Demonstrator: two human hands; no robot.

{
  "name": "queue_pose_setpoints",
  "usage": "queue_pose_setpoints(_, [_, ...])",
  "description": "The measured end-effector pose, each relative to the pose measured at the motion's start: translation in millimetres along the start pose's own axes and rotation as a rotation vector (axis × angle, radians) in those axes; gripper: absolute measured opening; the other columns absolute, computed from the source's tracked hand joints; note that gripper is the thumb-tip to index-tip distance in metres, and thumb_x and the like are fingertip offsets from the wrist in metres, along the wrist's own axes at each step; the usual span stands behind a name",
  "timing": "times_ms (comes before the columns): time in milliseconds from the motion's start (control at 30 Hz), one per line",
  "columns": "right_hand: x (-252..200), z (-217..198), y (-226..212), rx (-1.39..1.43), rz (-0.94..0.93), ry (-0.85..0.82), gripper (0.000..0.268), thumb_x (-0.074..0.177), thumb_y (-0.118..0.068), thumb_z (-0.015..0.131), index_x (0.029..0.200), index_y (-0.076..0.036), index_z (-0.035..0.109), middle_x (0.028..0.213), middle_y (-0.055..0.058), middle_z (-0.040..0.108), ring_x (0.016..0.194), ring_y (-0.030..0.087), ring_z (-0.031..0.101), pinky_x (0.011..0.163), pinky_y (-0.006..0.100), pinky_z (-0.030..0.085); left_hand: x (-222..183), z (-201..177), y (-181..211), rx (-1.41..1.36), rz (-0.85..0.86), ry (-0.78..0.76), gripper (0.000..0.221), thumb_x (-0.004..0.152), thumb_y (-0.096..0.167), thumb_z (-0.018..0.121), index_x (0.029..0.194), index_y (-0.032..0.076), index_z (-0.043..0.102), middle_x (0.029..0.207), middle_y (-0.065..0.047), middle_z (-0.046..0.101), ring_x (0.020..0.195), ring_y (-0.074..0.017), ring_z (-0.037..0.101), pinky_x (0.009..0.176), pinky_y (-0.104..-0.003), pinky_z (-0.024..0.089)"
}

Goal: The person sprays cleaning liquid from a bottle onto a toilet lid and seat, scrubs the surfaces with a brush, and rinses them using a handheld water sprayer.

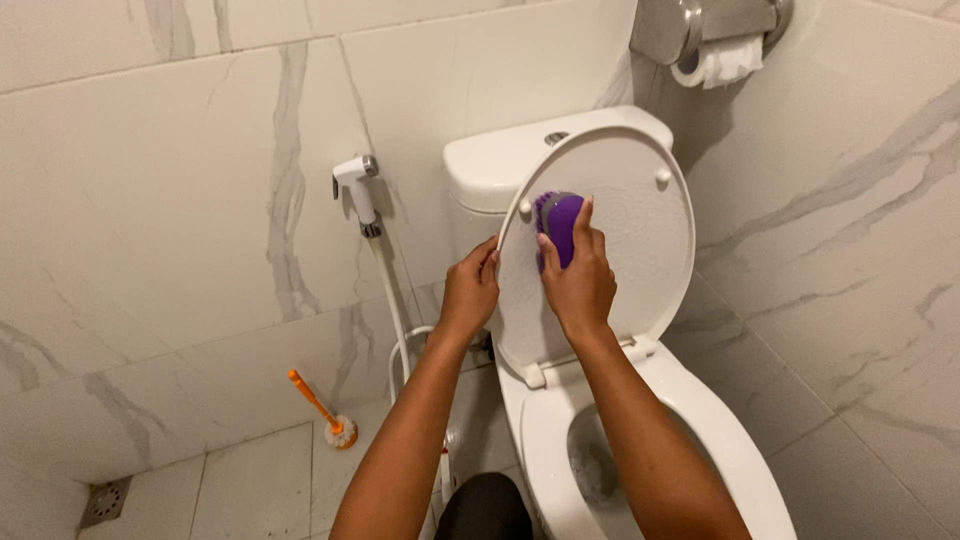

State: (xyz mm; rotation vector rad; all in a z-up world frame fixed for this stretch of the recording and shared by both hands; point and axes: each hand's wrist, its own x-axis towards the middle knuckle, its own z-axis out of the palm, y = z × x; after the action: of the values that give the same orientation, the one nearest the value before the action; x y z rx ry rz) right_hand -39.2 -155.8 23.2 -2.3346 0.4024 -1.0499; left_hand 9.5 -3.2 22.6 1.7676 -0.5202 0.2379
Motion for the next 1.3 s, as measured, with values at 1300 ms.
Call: queue_pose_setpoints(1300, [51,-21,12,-0.129,-0.168,0.07,0.078,0.101,-0.045,0.062,0.165,-0.018,0.028,0.13,0.014,0.058,0.104,0.045,0.07,0.073,0.064,0.06,-12,10,18,0.129,-0.087,0.05,0.035,0.108,0.019,0.049,0.14,0.014,0.064,0.121,-0.025,0.073,0.115,-0.0505,0.066,0.097,-0.061,0.052])
